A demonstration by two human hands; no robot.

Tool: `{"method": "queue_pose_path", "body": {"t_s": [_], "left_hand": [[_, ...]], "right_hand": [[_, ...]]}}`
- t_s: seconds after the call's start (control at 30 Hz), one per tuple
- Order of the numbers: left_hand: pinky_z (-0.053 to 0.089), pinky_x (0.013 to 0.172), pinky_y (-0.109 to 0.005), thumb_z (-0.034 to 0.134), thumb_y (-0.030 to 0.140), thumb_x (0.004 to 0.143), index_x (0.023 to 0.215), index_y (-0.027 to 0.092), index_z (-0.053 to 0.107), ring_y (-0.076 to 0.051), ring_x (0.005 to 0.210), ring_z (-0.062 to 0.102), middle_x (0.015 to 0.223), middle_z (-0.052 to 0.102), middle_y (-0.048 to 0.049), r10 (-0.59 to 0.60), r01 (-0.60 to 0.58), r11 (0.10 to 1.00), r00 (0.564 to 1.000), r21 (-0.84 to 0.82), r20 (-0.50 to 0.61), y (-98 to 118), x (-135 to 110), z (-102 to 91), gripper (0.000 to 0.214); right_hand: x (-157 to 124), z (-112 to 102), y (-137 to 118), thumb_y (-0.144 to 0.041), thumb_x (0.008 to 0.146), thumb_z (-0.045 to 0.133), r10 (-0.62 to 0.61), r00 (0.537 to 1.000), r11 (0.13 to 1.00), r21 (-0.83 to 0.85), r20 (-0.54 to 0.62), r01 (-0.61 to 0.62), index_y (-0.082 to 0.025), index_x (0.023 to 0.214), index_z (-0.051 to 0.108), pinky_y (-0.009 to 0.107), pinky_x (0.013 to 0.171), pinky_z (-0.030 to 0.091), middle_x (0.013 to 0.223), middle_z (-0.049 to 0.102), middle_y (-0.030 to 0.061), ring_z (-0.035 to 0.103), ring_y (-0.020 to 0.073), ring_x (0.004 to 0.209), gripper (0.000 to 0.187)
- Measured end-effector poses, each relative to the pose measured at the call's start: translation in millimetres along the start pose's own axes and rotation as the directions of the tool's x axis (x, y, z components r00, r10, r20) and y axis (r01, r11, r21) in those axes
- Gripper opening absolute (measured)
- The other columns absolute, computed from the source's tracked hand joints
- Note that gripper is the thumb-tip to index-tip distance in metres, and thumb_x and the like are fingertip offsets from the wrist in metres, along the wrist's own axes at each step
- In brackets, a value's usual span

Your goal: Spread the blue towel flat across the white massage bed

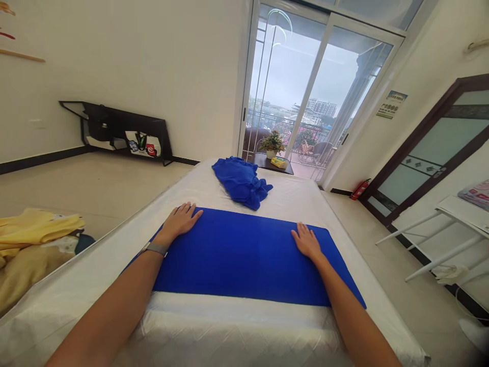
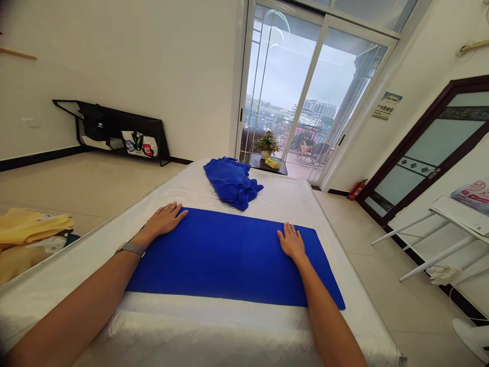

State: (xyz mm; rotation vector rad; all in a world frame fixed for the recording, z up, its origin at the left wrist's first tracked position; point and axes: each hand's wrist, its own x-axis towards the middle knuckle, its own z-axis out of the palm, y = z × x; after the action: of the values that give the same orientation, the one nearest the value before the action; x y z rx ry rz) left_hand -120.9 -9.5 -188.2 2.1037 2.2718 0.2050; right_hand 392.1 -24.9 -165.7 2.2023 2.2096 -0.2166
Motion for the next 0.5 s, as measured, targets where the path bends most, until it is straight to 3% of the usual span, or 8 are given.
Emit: {"method": "queue_pose_path", "body": {"t_s": [0.1,0.2,0.33,0.5], "left_hand": [[0.016,0.126,-0.049,0.018,0.057,0.104,0.161,0.01,0.029,-0.029,0.157,0.021,0.169,0.025,-0.0167,-0.005,0.005,1.0,1.0,0.013,0.009,-0.2,0.4,0.1,0.075],[0.018,0.126,-0.05,0.019,0.054,0.104,0.161,0.009,0.029,-0.029,0.157,0.021,0.168,0.026,-0.0167,-0.003,0.002,0.999,1.0,0.033,0.005,-0.6,0.7,0.1,0.073],[0.016,0.126,-0.054,0.02,0.045,0.103,0.16,0.01,0.032,-0.03,0.157,0.022,0.168,0.028,-0.016,-0.012,0.013,0.996,1.0,0.087,-0.006,0.0,-2.9,-1.9,0.068],[0.014,0.127,-0.052,0.026,0.041,0.101,0.158,0.009,0.037,-0.03,0.157,0.022,0.166,0.033,-0.0178,0.07,-0.052,0.994,0.977,0.097,-0.2,19.6,-11.1,-9.8,0.066]], "right_hand": [[-2.7,-1.2,57.4,-0.053,0.106,0.014,0.138,0.99,0.99,0.005,-0.027,-0.138,-0.009,0.166,0.015,0.041,0.128,0.008,0.172,0.013,0.0067,0.008,0.0203,0.159,0.074],[-5.8,0.2,87.1,-0.053,0.105,0.013,0.215,0.975,0.977,0.027,-0.052,-0.214,-0.008,0.165,0.015,0.04,0.128,0.009,0.172,0.013,0.0064,0.01,0.0211,0.159,0.075],[-9.4,1.2,87.7,-0.053,0.105,0.012,0.219,0.972,0.975,0.044,-0.082,-0.216,-0.007,0.165,0.016,0.04,0.128,0.01,0.172,0.014,0.0064,0.012,0.0212,0.158,0.076],[-12.0,0.4,81.8,-0.053,0.105,0.011,0.212,0.973,0.977,0.041,-0.094,-0.209,-0.007,0.165,0.018,0.041,0.128,0.01,0.172,0.015,0.0076,0.012,0.0221,0.158,0.076]]}}
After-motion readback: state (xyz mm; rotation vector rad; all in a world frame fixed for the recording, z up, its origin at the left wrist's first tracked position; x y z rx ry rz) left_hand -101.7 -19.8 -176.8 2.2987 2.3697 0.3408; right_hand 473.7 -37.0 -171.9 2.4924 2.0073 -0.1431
